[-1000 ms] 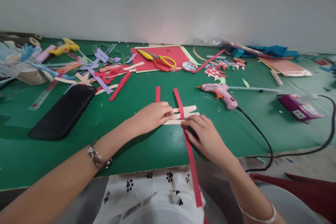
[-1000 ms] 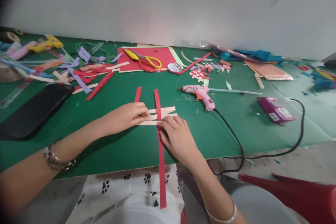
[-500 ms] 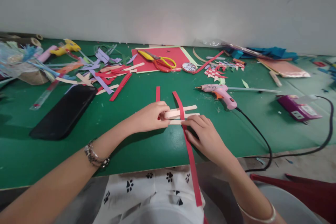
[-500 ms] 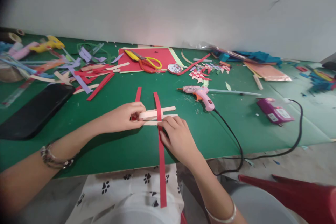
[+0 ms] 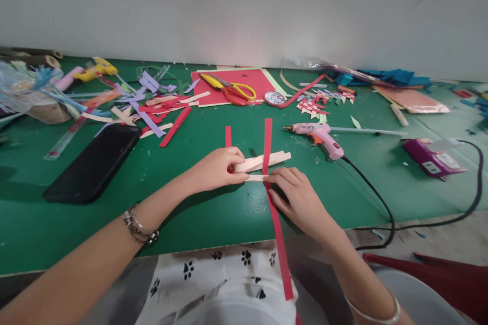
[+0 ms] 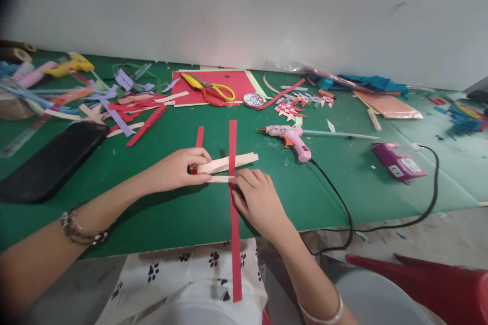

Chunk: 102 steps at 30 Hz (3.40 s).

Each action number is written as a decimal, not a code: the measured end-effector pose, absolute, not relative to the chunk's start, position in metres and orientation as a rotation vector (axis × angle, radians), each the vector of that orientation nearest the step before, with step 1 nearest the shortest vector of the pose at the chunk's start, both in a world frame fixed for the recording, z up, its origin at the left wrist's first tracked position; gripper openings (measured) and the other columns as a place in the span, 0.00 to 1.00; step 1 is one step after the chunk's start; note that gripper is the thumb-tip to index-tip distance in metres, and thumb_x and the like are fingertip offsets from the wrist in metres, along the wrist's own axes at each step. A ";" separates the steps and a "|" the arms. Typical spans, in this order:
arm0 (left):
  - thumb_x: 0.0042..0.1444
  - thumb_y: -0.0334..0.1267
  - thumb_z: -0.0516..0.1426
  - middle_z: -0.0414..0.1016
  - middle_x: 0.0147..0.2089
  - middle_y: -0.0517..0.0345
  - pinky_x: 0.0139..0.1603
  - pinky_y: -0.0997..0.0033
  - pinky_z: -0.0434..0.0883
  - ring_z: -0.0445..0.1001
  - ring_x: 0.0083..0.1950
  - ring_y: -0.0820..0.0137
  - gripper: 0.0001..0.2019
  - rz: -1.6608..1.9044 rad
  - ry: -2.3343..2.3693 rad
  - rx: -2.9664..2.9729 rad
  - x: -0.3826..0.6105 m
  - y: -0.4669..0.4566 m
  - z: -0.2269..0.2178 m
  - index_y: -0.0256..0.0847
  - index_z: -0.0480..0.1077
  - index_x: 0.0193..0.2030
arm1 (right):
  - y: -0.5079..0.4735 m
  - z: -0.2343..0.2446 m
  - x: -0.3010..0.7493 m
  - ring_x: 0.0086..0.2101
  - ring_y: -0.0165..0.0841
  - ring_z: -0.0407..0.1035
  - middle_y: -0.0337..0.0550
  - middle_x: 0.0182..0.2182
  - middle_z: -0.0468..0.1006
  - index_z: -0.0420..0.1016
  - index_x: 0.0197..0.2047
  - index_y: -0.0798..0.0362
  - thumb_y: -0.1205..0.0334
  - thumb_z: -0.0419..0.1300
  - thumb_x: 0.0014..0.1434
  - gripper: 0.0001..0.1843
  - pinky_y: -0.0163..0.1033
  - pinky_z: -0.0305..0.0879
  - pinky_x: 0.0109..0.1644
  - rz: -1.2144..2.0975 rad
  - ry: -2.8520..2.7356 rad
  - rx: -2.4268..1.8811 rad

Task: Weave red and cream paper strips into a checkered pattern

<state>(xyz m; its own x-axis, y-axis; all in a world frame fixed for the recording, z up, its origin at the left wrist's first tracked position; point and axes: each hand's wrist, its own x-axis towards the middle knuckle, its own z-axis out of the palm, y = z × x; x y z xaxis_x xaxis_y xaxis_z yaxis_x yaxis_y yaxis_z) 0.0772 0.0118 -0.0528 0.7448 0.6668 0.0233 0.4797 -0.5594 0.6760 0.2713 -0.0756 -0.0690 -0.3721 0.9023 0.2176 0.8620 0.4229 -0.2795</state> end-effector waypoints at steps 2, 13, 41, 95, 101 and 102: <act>0.49 0.40 0.52 0.65 0.31 0.60 0.29 0.75 0.60 0.63 0.27 0.75 0.13 0.388 0.891 2.268 0.078 0.011 -0.053 0.38 0.57 0.18 | -0.076 -0.069 0.271 0.38 0.36 0.63 0.45 0.38 0.73 0.69 0.41 0.53 0.68 0.51 0.58 0.10 0.42 0.60 0.40 0.166 -2.349 -1.520; 0.58 0.39 0.43 0.65 0.24 0.64 0.25 0.77 0.62 0.64 0.23 0.77 0.10 0.445 0.906 1.980 0.078 0.006 -0.053 0.40 0.61 0.31 | -0.076 -0.068 0.271 0.38 0.36 0.62 0.44 0.37 0.73 0.69 0.41 0.54 0.68 0.51 0.58 0.09 0.41 0.60 0.40 0.161 -2.360 -1.515; 0.57 0.35 0.49 0.66 0.41 0.56 0.30 0.76 0.63 0.68 0.33 0.72 0.18 0.193 0.802 2.581 0.086 0.007 -0.057 0.41 0.58 0.55 | -0.076 -0.069 0.271 0.39 0.37 0.62 0.45 0.38 0.73 0.68 0.42 0.54 0.68 0.51 0.58 0.09 0.42 0.60 0.41 0.167 -2.360 -1.516; 0.52 0.31 0.54 0.70 0.39 0.52 0.29 0.72 0.63 0.71 0.35 0.66 0.08 -0.160 1.200 2.718 0.087 0.022 -0.036 0.36 0.69 0.39 | -0.076 -0.069 0.270 0.41 0.38 0.59 0.50 0.41 0.69 0.63 0.54 0.58 0.64 0.44 0.61 0.19 0.45 0.60 0.44 0.122 -2.442 -1.597; 0.53 0.29 0.51 0.70 0.35 0.55 0.28 0.75 0.62 0.69 0.32 0.70 0.04 -0.068 1.118 2.633 0.085 0.025 -0.040 0.37 0.67 0.32 | -0.076 -0.069 0.271 0.41 0.39 0.59 0.50 0.42 0.69 0.63 0.54 0.58 0.64 0.44 0.61 0.20 0.45 0.60 0.44 0.120 -2.444 -1.606; 0.53 0.30 0.51 0.70 0.34 0.55 0.28 0.75 0.62 0.69 0.32 0.70 0.05 -0.058 1.113 2.634 0.085 0.025 -0.039 0.37 0.67 0.31 | -0.076 -0.069 0.271 0.41 0.39 0.59 0.50 0.42 0.69 0.63 0.54 0.59 0.65 0.45 0.61 0.20 0.45 0.60 0.44 0.119 -2.445 -1.605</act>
